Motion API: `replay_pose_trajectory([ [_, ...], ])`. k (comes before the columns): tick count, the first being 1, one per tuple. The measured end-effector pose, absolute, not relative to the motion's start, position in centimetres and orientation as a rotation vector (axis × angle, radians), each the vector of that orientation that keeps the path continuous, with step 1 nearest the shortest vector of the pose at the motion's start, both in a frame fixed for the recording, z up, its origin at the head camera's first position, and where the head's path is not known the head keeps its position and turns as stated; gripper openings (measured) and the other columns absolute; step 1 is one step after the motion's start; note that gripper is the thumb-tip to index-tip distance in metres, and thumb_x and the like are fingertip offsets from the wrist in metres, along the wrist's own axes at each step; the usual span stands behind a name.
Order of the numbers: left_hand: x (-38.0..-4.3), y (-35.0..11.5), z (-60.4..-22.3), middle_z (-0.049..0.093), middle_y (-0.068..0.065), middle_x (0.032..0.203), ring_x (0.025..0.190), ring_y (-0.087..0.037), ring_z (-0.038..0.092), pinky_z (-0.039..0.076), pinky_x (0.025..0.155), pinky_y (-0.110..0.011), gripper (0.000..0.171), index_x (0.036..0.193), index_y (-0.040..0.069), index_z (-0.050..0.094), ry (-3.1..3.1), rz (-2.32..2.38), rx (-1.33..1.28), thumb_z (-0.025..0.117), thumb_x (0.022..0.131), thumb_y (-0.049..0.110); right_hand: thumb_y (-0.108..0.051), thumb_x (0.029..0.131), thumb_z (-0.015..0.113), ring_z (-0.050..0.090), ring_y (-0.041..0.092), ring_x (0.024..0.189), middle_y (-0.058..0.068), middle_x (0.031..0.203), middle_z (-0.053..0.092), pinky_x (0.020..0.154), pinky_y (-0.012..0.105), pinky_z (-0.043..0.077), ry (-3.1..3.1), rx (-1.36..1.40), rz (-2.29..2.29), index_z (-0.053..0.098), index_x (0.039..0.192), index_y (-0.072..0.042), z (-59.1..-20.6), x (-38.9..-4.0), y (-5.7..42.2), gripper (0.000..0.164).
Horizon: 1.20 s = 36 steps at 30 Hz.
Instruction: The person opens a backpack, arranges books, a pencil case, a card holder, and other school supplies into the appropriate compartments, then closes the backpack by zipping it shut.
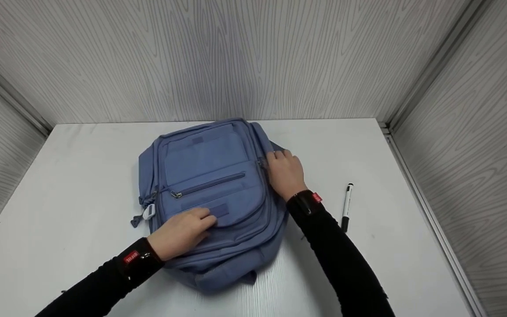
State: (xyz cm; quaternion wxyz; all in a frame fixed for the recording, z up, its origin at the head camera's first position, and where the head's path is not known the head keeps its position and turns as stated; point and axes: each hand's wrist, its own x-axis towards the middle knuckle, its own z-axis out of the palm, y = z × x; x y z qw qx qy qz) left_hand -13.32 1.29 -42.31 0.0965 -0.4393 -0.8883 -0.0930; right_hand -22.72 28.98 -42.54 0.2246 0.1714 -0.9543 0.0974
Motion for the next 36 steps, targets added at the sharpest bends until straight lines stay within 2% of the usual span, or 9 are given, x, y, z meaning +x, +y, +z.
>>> replay_pose_trajectory([
  [7,-12.8,-2.0,-42.9,0.060,-0.002,0.087,0.084,-0.020,0.062,0.055,0.074,-0.033,0.020,0.093,0.010,0.064,-2.671,-0.436,-1.209,0.079,0.081,0.016,-0.002,0.087,0.070,0.062,0.032,0.085,0.014,0.100,0.068,0.071,0.044,0.052,-2.440,0.788,0.336,0.064,0.101,-0.004,-43.0,-18.2,29.6,0.015],
  [13,-12.8,-4.0,-43.2,0.059,-0.002,0.080,0.078,-0.019,0.059,0.053,0.072,-0.032,0.016,0.083,0.010,0.063,-2.629,-0.539,-1.143,0.078,0.080,0.014,-0.001,0.084,0.074,0.061,0.029,0.089,0.012,0.102,0.068,0.076,0.042,0.051,-2.442,0.769,0.454,0.066,0.101,-0.005,-43.6,-15.5,31.0,0.019],
  [18,-13.0,-4.5,-43.5,0.061,-0.001,0.076,0.073,-0.017,0.058,0.052,0.070,-0.031,0.016,0.078,0.009,0.062,-2.570,-0.575,-1.138,0.078,0.079,0.013,0.003,0.081,0.075,0.061,0.027,0.089,0.012,0.099,0.068,0.076,0.040,0.050,-2.447,0.679,0.520,0.067,0.099,-0.003,-44.7,-14.0,32.6,0.021],
  [25,-13.2,-4.9,-43.2,0.058,-0.002,0.079,0.077,-0.018,0.057,0.051,0.072,-0.032,0.016,0.079,0.010,0.058,-2.670,-0.725,-1.098,0.074,0.084,0.011,0.008,0.079,0.074,0.063,0.029,0.094,0.013,0.099,0.070,0.083,0.036,0.047,-2.486,0.483,0.586,0.067,0.098,-0.001,-46.0,-12.1,34.8,0.022],
  [32,-13.8,-5.1,-42.1,0.053,-0.001,0.080,0.079,-0.014,0.050,0.046,0.072,-0.031,0.018,0.079,0.009,0.055,-2.852,-0.945,-1.054,0.068,0.090,0.007,0.003,0.087,0.068,0.061,0.039,0.101,0.022,0.105,0.068,0.086,0.051,0.048,-2.647,0.171,0.623,0.066,0.102,0.002,-46.7,-11.2,37.7,0.015],
  [36,-14.4,-5.2,-41.3,0.052,-0.002,0.078,0.076,-0.012,0.047,0.041,0.070,-0.027,0.018,0.078,0.007,0.054,-2.899,-1.064,-1.035,0.066,0.091,0.005,-0.002,0.091,0.063,0.058,0.047,0.098,0.031,0.111,0.063,0.079,0.056,0.047,-2.762,-0.086,0.588,0.063,0.108,0.007,-47.0,-11.2,39.7,0.019],
])
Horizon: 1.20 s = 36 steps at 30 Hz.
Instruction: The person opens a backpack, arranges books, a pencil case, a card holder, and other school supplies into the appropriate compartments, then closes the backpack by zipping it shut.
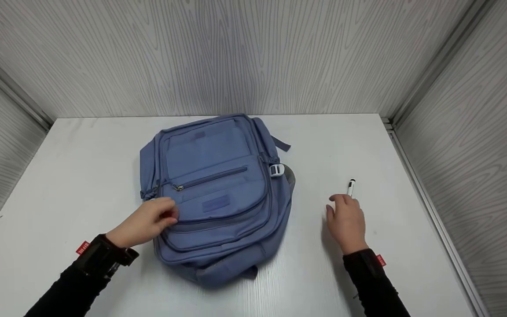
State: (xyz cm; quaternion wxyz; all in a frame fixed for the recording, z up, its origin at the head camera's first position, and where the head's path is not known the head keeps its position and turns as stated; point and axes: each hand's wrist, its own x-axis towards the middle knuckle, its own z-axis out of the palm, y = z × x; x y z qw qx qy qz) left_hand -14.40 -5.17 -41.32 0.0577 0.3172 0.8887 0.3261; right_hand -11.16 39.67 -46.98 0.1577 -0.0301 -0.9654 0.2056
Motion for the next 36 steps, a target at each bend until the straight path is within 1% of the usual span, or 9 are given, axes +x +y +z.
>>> replay_pose_trajectory([
  [7,-15.0,-5.0,-39.8,0.054,-0.005,0.081,0.076,-0.013,0.048,0.041,0.069,-0.028,0.014,0.082,0.006,0.055,2.753,1.054,0.912,0.063,0.093,0.002,-0.016,0.093,0.060,0.056,0.052,0.094,0.040,0.109,0.054,0.072,0.056,0.049,-2.941,-0.469,0.552,0.052,0.121,0.017,-47.3,-11.2,42.1,0.044],
  [10,-15.5,-5.1,-38.6,0.054,-0.007,0.081,0.075,-0.014,0.048,0.041,0.069,-0.029,0.013,0.083,0.005,0.055,2.828,1.140,0.882,0.062,0.093,0.002,-0.021,0.094,0.060,0.058,0.047,0.085,0.038,0.100,0.054,0.065,0.051,0.049,-3.029,-0.534,0.566,0.048,0.116,0.020,-47.3,-11.1,42.7,0.048],
  [12,-16.0,-5.1,-37.7,0.055,-0.009,0.082,0.075,-0.016,0.048,0.040,0.070,-0.030,0.012,0.084,0.004,0.055,2.874,1.219,0.849,0.061,0.093,0.001,-0.023,0.094,0.060,0.057,0.041,0.075,0.033,0.089,0.055,0.058,0.045,0.048,-3.069,-0.543,0.580,0.049,0.106,0.019,-47.4,-11.0,43.0,0.045],
  [15,-16.7,-5.2,-36.7,0.054,-0.012,0.083,0.075,-0.017,0.046,0.038,0.070,-0.030,0.010,0.086,0.002,0.055,2.927,1.331,0.779,0.060,0.094,0.001,-0.026,0.095,0.058,0.052,0.030,0.065,0.021,0.075,0.053,0.051,0.036,0.041,-3.113,-0.557,0.597,0.050,0.091,0.011,-47.6,-11.0,43.2,0.039],
  [18,-17.5,-5.3,-36.2,0.053,-0.014,0.084,0.077,-0.019,0.045,0.036,0.071,-0.031,0.008,0.088,0.000,0.055,2.964,1.426,0.695,0.058,0.096,0.001,-0.026,0.095,0.057,0.049,0.024,0.060,0.014,0.069,0.050,0.048,0.031,0.037,-3.138,-0.555,0.606,0.049,0.085,0.007,-47.7,-11.1,43.1,0.035],
  [25,-19.0,-5.2,-35.7,0.056,-0.020,0.086,0.078,-0.027,0.050,0.037,0.074,-0.034,0.009,0.089,-0.004,0.056,3.017,1.577,0.501,0.057,0.096,0.001,-0.014,0.094,0.051,0.052,0.024,0.058,0.018,0.069,0.055,0.048,0.032,0.040,-3.155,-0.565,0.615,0.051,0.089,0.011,-47.6,-11.3,43.1,0.026],
  [29,-19.8,-5.2,-35.6,0.055,-0.019,0.086,0.080,-0.030,0.050,0.036,0.075,-0.034,0.010,0.088,-0.004,0.055,3.012,1.631,0.361,0.056,0.096,0.002,-0.010,0.094,0.049,0.054,0.025,0.059,0.020,0.071,0.058,0.049,0.032,0.041,-3.126,-0.560,0.655,0.053,0.089,0.012,-46.9,-11.4,42.6,0.022],
  [33,-20.2,-5.3,-35.7,0.055,-0.017,0.085,0.081,-0.030,0.052,0.038,0.075,-0.033,0.009,0.089,-0.005,0.056,3.002,1.680,0.256,0.056,0.096,0.001,-0.009,0.095,0.052,0.057,0.026,0.060,0.024,0.075,0.062,0.049,0.032,0.041,-2.994,-0.377,0.652,0.056,0.091,0.011,-44.6,-11.4,40.5,0.021],
  [36,-20.5,-5.2,-35.7,0.055,-0.016,0.084,0.081,-0.030,0.053,0.038,0.074,-0.032,0.008,0.088,-0.005,0.056,3.000,1.691,0.235,0.056,0.095,0.000,-0.009,0.095,0.058,0.058,0.027,0.061,0.024,0.079,0.063,0.051,0.033,0.041,-2.876,-0.200,0.616,0.059,0.097,0.010,-41.8,-10.8,37.9,0.019],
])
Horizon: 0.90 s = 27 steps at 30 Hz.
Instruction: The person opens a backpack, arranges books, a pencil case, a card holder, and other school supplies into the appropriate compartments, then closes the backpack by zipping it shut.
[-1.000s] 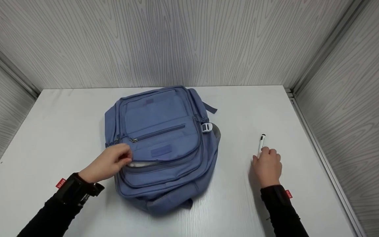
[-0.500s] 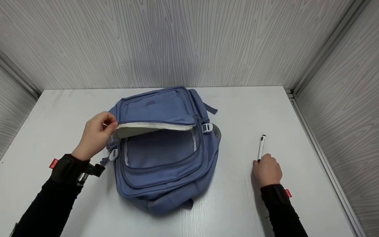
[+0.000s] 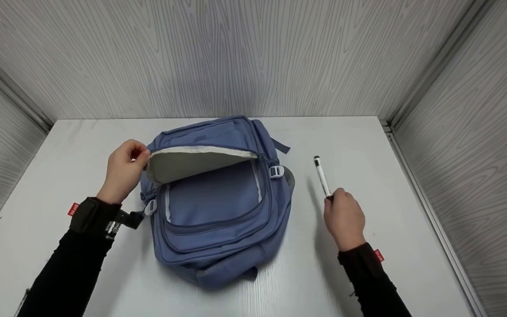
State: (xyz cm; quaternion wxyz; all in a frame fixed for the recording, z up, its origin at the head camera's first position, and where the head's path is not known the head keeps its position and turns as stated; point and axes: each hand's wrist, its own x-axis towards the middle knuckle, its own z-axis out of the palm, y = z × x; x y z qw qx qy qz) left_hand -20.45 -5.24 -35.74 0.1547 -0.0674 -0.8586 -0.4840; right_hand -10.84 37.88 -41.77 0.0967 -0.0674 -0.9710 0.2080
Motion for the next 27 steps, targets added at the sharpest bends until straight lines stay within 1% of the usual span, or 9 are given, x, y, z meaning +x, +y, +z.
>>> replay_pose_trajectory([
  [3,-20.4,-5.3,-35.9,0.056,-0.016,0.083,0.080,-0.029,0.052,0.038,0.074,-0.032,0.008,0.088,-0.004,0.057,-2.459,-1.389,-0.199,0.056,0.095,0.000,-0.009,0.093,0.064,0.059,0.027,0.063,0.021,0.081,0.064,0.051,0.034,0.041,-2.808,-0.050,0.575,0.063,0.101,0.006,-38.8,-9.6,34.7,0.017],
  [6,-20.4,-5.3,-36.0,0.056,-0.016,0.083,0.079,-0.028,0.052,0.038,0.073,-0.032,0.009,0.088,-0.004,0.057,-2.463,-1.394,-0.204,0.056,0.095,0.000,-0.007,0.089,0.070,0.059,0.021,0.062,0.014,0.080,0.063,0.052,0.033,0.041,-2.785,0.095,0.514,0.066,0.099,0.001,-36.5,-8.3,31.6,0.014],
  [9,-20.3,-5.4,-35.9,0.056,-0.016,0.084,0.080,-0.028,0.052,0.038,0.073,-0.032,0.009,0.088,-0.004,0.057,-2.468,-1.398,-0.196,0.056,0.095,0.001,-0.005,0.085,0.073,0.055,0.015,0.062,0.008,0.078,0.061,0.053,0.031,0.042,-2.801,0.251,0.471,0.067,0.094,-0.003,-35.5,-7.9,28.9,0.011],
  [11,-20.2,-5.5,-35.9,0.057,-0.017,0.084,0.080,-0.028,0.052,0.038,0.073,-0.032,0.008,0.089,-0.004,0.057,-2.465,-1.400,-0.194,0.056,0.095,0.000,-0.004,0.084,0.073,0.051,0.013,0.061,0.006,0.076,0.057,0.053,0.030,0.041,-2.819,0.363,0.454,0.065,0.090,-0.005,-35.5,-8.5,27.2,0.010],
  [14,-20.0,-5.6,-36.0,0.056,-0.017,0.085,0.079,-0.027,0.051,0.038,0.073,-0.032,0.008,0.090,-0.004,0.057,-2.457,-1.412,-0.202,0.055,0.096,0.000,-0.003,0.083,0.073,0.051,0.018,0.060,0.008,0.073,0.054,0.054,0.034,0.044,-2.829,0.529,0.394,0.060,0.083,-0.004,-36.4,-10.4,25.2,0.013],
  [18,-19.6,-5.6,-36.1,0.056,-0.018,0.085,0.078,-0.025,0.050,0.037,0.073,-0.033,0.007,0.091,-0.004,0.057,-2.452,-1.437,-0.220,0.055,0.096,0.000,-0.005,0.083,0.074,0.062,0.030,0.065,0.014,0.074,0.059,0.056,0.042,0.051,-2.841,0.648,0.303,0.059,0.079,-0.002,-37.8,-13.7,23.4,0.016],
  [22,-19.1,-5.4,-36.1,0.056,-0.018,0.085,0.077,-0.024,0.049,0.038,0.073,-0.032,0.007,0.090,-0.003,0.057,-2.438,-1.454,-0.238,0.056,0.096,0.000,-0.006,0.084,0.074,0.068,0.038,0.075,0.020,0.080,0.064,0.063,0.050,0.055,-2.868,0.627,0.336,0.059,0.080,0.000,-38.7,-16.2,22.6,0.016],
  [27,-18.8,-5.2,-36.2,0.058,-0.017,0.083,0.077,-0.021,0.050,0.038,0.072,-0.030,0.008,0.087,-0.002,0.058,-2.417,-1.426,-0.267,0.057,0.095,-0.001,-0.005,0.085,0.072,0.069,0.045,0.085,0.025,0.089,0.067,0.071,0.056,0.053,-2.824,0.556,0.475,0.057,0.084,0.000,-39.2,-18.1,22.0,0.016],
])
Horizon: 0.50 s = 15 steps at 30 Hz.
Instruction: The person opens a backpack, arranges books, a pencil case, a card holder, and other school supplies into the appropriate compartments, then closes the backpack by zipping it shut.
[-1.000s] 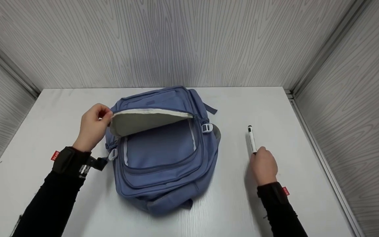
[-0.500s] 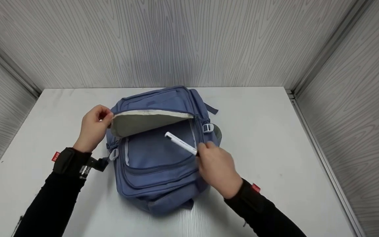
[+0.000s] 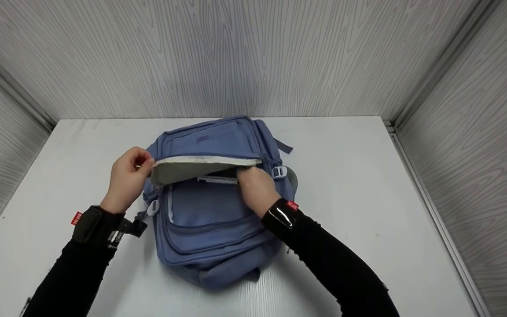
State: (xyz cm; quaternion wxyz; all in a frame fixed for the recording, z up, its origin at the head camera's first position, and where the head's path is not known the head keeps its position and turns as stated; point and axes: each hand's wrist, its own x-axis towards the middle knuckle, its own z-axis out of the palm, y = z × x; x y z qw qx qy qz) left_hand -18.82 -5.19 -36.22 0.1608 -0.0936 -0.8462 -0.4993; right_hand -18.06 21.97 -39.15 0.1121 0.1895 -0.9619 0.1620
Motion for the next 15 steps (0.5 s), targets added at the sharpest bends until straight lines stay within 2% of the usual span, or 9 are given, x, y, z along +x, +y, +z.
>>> replay_pose_trajectory([
  [4,-18.5,-5.1,-36.3,0.059,-0.017,0.084,0.078,-0.020,0.051,0.038,0.072,-0.028,0.007,0.088,-0.003,0.059,-2.400,-1.422,-0.280,0.058,0.094,0.000,-0.006,0.087,0.071,0.069,0.047,0.091,0.029,0.099,0.069,0.077,0.058,0.054,-2.796,0.490,0.513,0.059,0.097,0.002,-39.5,-18.6,21.4,0.017],
  [8,-18.2,-5.1,-36.4,0.060,-0.016,0.085,0.077,-0.018,0.050,0.038,0.071,-0.026,0.007,0.089,-0.002,0.059,-2.415,-1.439,-0.297,0.059,0.095,0.001,-0.007,0.087,0.071,0.067,0.048,0.102,0.030,0.117,0.067,0.087,0.057,0.054,-2.759,0.491,0.522,0.058,0.121,0.002,-39.8,-18.5,21.6,0.037],
  [11,-17.5,-5.2,-36.8,0.060,-0.016,0.086,0.077,-0.018,0.052,0.040,0.071,-0.027,0.006,0.089,-0.001,0.059,-2.426,-1.413,-0.354,0.059,0.095,0.001,-0.005,0.088,0.071,0.066,0.046,0.109,0.029,0.125,0.064,0.091,0.055,0.054,-2.728,0.541,0.530,0.055,0.131,0.000,-39.8,-17.8,22.1,0.047],
  [13,-16.7,-5.2,-37.4,0.060,-0.015,0.086,0.078,-0.018,0.053,0.041,0.071,-0.027,0.006,0.089,0.000,0.060,-2.439,-1.379,-0.402,0.060,0.094,0.001,-0.003,0.087,0.071,0.065,0.045,0.112,0.030,0.128,0.062,0.092,0.053,0.054,-2.725,0.573,0.510,0.054,0.134,0.002,-39.7,-17.0,22.5,0.049],
  [15,-15.7,-5.3,-38.2,0.059,-0.013,0.086,0.078,-0.018,0.054,0.043,0.071,-0.027,0.006,0.088,0.001,0.059,-2.457,-1.334,-0.465,0.061,0.094,0.001,-0.003,0.086,0.072,0.067,0.044,0.105,0.030,0.123,0.064,0.086,0.052,0.056,-2.734,0.599,0.454,0.057,0.129,0.004,-39.6,-16.0,23.0,0.045],
])
